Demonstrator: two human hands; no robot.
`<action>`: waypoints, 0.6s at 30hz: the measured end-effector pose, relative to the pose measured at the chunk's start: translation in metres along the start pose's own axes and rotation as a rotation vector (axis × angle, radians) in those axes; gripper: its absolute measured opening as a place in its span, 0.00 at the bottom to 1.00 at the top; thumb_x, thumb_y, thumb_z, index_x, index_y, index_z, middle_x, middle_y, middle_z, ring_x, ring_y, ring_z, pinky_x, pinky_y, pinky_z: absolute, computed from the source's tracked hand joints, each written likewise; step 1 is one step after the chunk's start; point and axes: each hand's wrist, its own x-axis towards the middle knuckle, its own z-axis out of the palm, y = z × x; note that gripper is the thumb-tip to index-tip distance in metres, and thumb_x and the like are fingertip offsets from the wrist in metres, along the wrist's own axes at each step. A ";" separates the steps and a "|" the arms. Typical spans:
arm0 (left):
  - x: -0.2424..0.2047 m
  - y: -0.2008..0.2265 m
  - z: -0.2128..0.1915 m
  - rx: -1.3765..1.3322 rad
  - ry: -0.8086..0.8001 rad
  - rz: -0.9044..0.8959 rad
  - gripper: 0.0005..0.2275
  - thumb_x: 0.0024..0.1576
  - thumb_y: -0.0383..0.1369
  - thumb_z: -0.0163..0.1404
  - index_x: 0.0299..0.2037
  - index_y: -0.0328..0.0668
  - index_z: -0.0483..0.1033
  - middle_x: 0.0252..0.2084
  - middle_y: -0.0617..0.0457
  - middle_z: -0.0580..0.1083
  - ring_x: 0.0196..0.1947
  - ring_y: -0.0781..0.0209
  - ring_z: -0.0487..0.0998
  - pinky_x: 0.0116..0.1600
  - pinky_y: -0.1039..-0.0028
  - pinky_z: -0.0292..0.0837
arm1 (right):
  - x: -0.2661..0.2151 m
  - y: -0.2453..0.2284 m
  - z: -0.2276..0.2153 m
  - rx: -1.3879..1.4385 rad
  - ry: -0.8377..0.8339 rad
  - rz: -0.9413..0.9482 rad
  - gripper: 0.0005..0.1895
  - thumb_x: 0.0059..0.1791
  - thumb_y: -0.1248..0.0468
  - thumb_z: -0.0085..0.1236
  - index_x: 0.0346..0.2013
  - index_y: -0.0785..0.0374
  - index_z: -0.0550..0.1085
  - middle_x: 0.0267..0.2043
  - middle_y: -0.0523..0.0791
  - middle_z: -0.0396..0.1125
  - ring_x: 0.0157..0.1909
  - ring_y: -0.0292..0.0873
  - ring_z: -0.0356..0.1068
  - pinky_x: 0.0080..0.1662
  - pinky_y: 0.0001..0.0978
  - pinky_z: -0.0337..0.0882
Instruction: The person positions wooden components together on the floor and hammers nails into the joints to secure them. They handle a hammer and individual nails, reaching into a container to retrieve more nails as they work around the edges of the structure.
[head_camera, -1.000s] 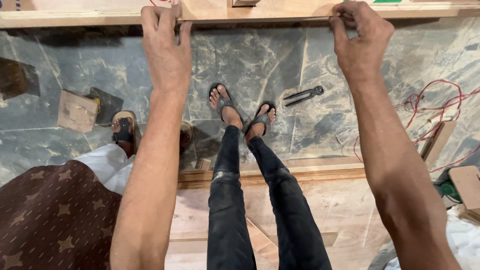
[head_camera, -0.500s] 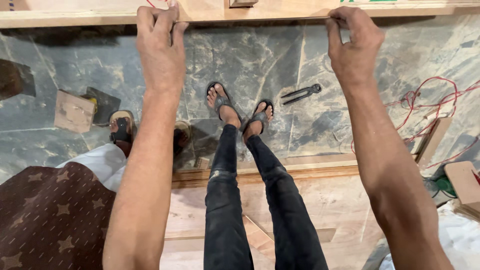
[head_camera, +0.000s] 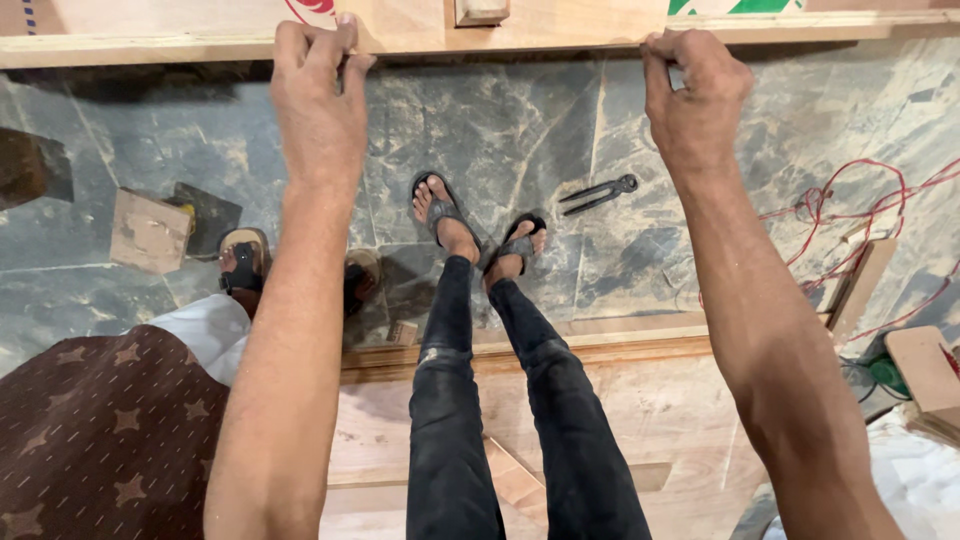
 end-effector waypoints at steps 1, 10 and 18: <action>0.000 0.001 0.000 0.021 -0.003 -0.008 0.11 0.62 0.21 0.61 0.54 0.34 0.79 0.45 0.46 0.68 0.42 0.52 0.76 0.47 0.62 0.73 | 0.000 -0.001 0.000 0.016 -0.002 0.009 0.09 0.52 0.81 0.67 0.42 0.70 0.77 0.43 0.51 0.76 0.46 0.46 0.80 0.48 0.33 0.79; -0.013 -0.005 0.002 -0.012 -0.016 -0.003 0.11 0.67 0.19 0.54 0.58 0.35 0.76 0.51 0.46 0.66 0.48 0.50 0.76 0.53 0.61 0.75 | -0.002 -0.002 0.000 0.002 -0.020 0.037 0.11 0.54 0.81 0.67 0.44 0.69 0.75 0.45 0.51 0.74 0.47 0.47 0.78 0.51 0.36 0.77; -0.011 -0.005 0.009 -0.013 0.030 -0.004 0.16 0.61 0.21 0.60 0.57 0.35 0.72 0.55 0.45 0.66 0.52 0.49 0.76 0.54 0.63 0.78 | -0.006 -0.006 0.007 -0.038 0.002 0.028 0.14 0.52 0.82 0.69 0.42 0.68 0.72 0.47 0.50 0.68 0.47 0.48 0.72 0.47 0.37 0.74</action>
